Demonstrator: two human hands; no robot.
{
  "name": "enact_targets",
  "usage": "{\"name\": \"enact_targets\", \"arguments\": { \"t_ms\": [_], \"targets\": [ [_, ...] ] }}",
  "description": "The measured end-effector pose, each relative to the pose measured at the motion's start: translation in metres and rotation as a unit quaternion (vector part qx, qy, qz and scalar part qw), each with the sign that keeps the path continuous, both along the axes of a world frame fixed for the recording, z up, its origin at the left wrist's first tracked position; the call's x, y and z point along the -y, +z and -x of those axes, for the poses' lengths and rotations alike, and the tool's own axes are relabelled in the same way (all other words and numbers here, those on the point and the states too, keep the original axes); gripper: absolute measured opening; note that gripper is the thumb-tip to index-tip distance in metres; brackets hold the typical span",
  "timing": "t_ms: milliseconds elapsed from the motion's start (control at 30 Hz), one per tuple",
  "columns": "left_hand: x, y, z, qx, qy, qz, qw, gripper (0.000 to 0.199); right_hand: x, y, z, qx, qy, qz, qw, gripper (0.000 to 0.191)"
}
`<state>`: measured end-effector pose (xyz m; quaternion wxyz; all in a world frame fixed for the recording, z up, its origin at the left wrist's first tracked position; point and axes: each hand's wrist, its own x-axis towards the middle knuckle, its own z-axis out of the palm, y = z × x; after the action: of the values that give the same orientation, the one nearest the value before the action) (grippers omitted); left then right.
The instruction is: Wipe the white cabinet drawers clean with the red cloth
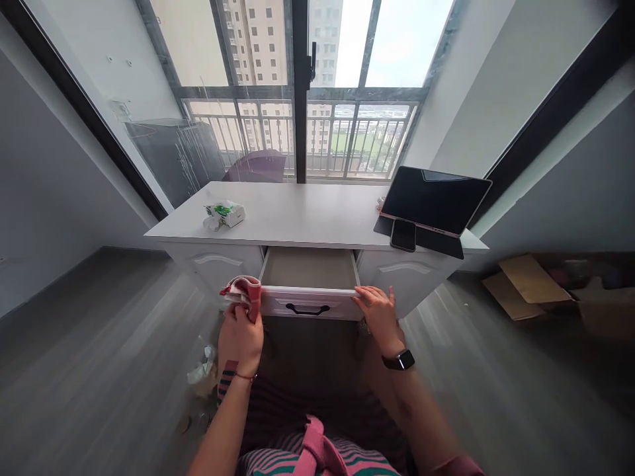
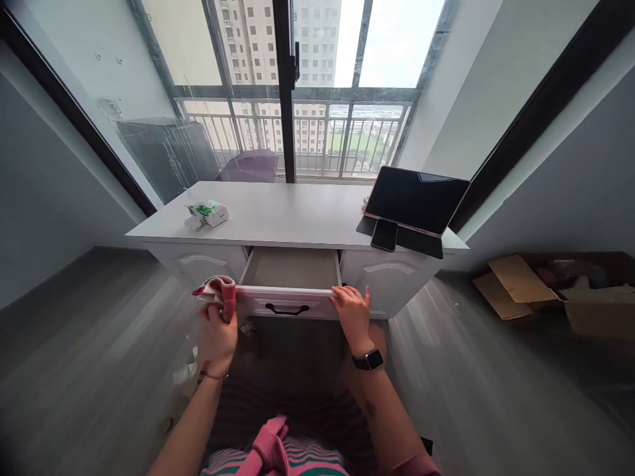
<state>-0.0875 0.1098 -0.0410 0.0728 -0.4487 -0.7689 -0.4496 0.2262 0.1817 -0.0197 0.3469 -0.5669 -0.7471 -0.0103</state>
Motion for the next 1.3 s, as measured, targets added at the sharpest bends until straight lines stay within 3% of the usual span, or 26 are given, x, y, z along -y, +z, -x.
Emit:
{"name": "enact_targets", "arguments": {
  "t_ms": [133,300,433,667,933,1067,1167,1300],
  "targets": [
    [-0.04,-0.009,-0.036,-0.001,0.012,-0.086,0.996,0.041,-0.011,-0.004,-0.001,-0.004,0.024,0.001,1.0,0.036],
    [-0.05,-0.03,-0.079,-0.051,-0.012,-0.104,0.993,0.067,-0.013,-0.005,-0.005,-0.028,0.061,0.003,0.998,0.039],
    [-0.053,-0.043,-0.106,-0.109,-0.07,-0.102,0.986,0.064,-0.012,-0.002,-0.007,-0.056,0.077,0.021,0.995,0.04],
    [-0.064,-0.056,-0.147,-0.232,-0.107,-0.129,0.958,0.056,-0.012,0.003,-0.01,-0.096,0.089,0.067,0.989,0.046],
    [-0.07,-0.085,-0.19,-0.363,-0.342,-0.097,0.861,0.04,-0.015,0.024,-0.026,-0.189,0.091,0.179,0.961,0.052],
    [-0.081,-0.092,-0.188,-0.384,-0.485,-0.018,0.785,0.044,-0.019,0.025,-0.022,-0.131,0.094,0.135,0.978,0.047],
    [-0.082,-0.091,-0.18,-0.387,-0.52,0.001,0.762,0.046,-0.02,0.02,-0.017,-0.08,0.078,0.1,0.989,0.045],
    [-0.077,-0.089,-0.157,-0.444,-0.509,0.028,0.737,0.051,-0.019,0.014,-0.011,-0.086,0.059,0.074,0.992,0.041]
  ]
}}
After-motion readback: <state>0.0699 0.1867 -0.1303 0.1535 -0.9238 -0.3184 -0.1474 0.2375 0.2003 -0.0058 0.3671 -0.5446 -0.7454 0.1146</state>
